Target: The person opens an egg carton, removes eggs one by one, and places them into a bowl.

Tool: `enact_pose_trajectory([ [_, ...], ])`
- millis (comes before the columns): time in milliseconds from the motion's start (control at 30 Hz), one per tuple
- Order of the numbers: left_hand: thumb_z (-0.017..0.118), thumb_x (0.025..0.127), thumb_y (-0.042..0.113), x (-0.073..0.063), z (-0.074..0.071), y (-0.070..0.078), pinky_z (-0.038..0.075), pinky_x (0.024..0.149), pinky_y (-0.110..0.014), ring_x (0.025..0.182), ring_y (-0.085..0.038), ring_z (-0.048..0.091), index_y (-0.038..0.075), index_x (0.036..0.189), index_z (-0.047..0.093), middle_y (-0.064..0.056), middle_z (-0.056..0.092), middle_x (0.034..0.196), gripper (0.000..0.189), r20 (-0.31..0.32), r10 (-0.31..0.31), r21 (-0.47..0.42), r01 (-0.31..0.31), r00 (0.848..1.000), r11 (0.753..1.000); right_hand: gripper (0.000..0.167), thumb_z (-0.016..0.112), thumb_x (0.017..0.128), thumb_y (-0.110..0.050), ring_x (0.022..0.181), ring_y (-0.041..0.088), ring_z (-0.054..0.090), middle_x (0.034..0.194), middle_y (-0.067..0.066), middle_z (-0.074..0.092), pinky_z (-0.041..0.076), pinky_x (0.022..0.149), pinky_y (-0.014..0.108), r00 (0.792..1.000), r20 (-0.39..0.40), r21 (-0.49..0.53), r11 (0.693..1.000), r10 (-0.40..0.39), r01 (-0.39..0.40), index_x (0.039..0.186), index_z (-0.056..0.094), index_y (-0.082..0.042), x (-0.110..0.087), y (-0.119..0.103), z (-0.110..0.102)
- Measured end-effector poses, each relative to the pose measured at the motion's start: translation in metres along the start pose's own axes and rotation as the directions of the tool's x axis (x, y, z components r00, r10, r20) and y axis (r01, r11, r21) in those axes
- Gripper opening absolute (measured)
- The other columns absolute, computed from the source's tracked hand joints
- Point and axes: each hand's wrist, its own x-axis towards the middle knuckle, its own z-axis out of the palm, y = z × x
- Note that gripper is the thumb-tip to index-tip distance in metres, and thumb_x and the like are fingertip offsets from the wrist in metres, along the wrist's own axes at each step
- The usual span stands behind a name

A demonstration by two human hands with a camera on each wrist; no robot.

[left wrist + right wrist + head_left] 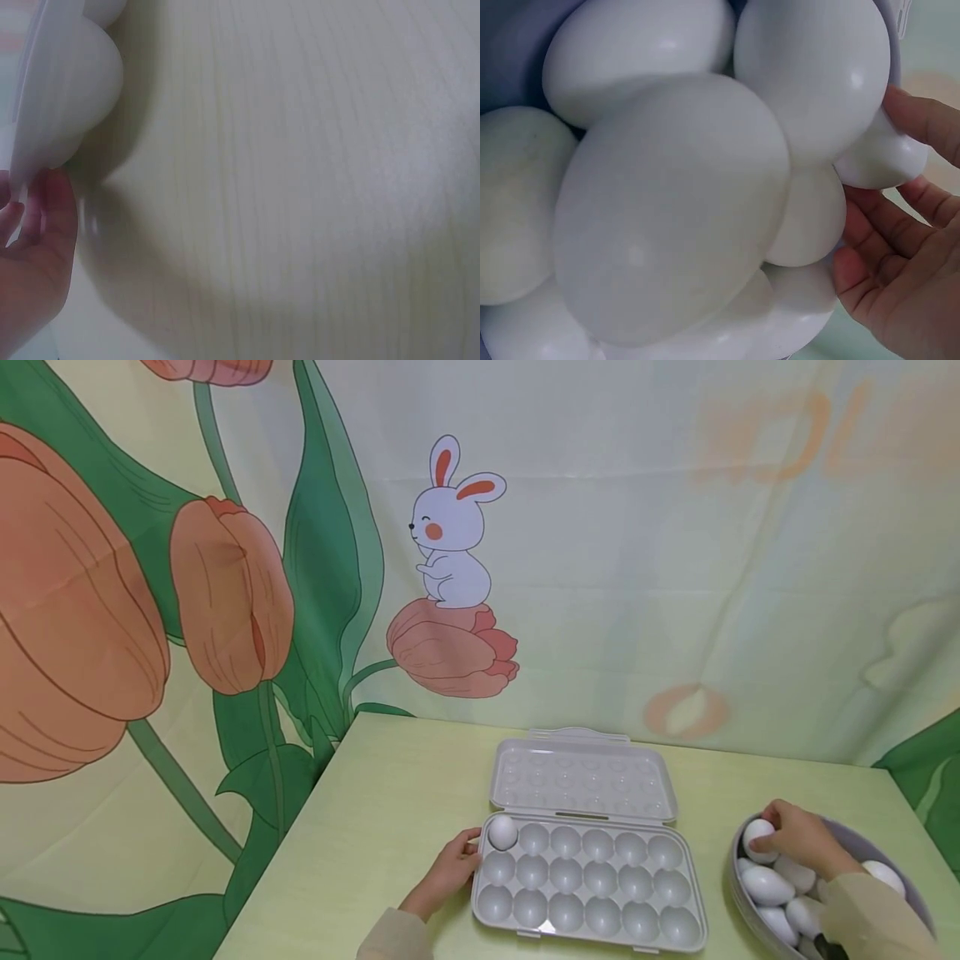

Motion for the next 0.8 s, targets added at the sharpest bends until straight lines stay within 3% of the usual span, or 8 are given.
enact_pose_trajectory([
  [233,0.042,0.085,-0.001,-0.001,-0.001,0.000,0.049,0.058,-0.030,0.077,-0.019,0.055,-0.007,0.128,0.035,-0.027,0.051,0.100,0.044,-0.004,-0.013,-0.005,0.013,1.000,1.000,0.054,0.069,0.071,-0.031,0.083,0.030,0.053,0.093,0.022,0.056,0.041,0.066,0.036,0.999,0.048,0.006,1.000,0.002,-0.003,0.100,0.047,0.008,0.002,-0.005,-0.006],
  [433,0.041,0.086,-0.001,-0.002,-0.001,0.002,0.048,0.059,-0.029,0.077,-0.018,0.054,-0.006,0.128,0.035,-0.026,0.052,0.100,0.043,0.002,-0.011,-0.004,0.011,1.000,1.000,0.062,0.062,0.076,-0.038,0.089,0.040,0.052,0.105,0.031,0.051,0.044,0.065,0.041,0.999,0.046,-0.007,1.000,0.005,-0.005,0.112,0.043,0.008,0.006,-0.027,-0.014],
  [567,0.041,0.086,-0.001,-0.002,-0.002,0.003,0.048,0.059,-0.028,0.076,-0.016,0.053,-0.006,0.128,0.035,-0.024,0.052,0.099,0.043,0.006,-0.014,-0.008,0.014,1.000,1.000,0.054,0.061,0.078,-0.036,0.090,0.039,0.052,0.106,0.029,0.051,0.044,0.065,0.041,0.996,-0.016,-0.009,0.997,-0.082,0.082,0.111,0.047,0.005,0.012,-0.048,-0.004],
  [800,0.042,0.086,-0.001,-0.005,-0.001,0.008,0.049,0.061,-0.030,0.077,-0.017,0.054,-0.006,0.129,0.035,-0.024,0.051,0.100,0.044,0.004,-0.026,-0.009,0.026,1.000,1.000,0.036,0.064,0.077,-0.021,0.081,0.025,0.055,0.100,0.019,0.057,0.045,0.065,0.034,0.967,-0.087,0.044,0.969,-0.241,0.245,0.104,0.054,0.000,0.025,-0.092,0.037],
])
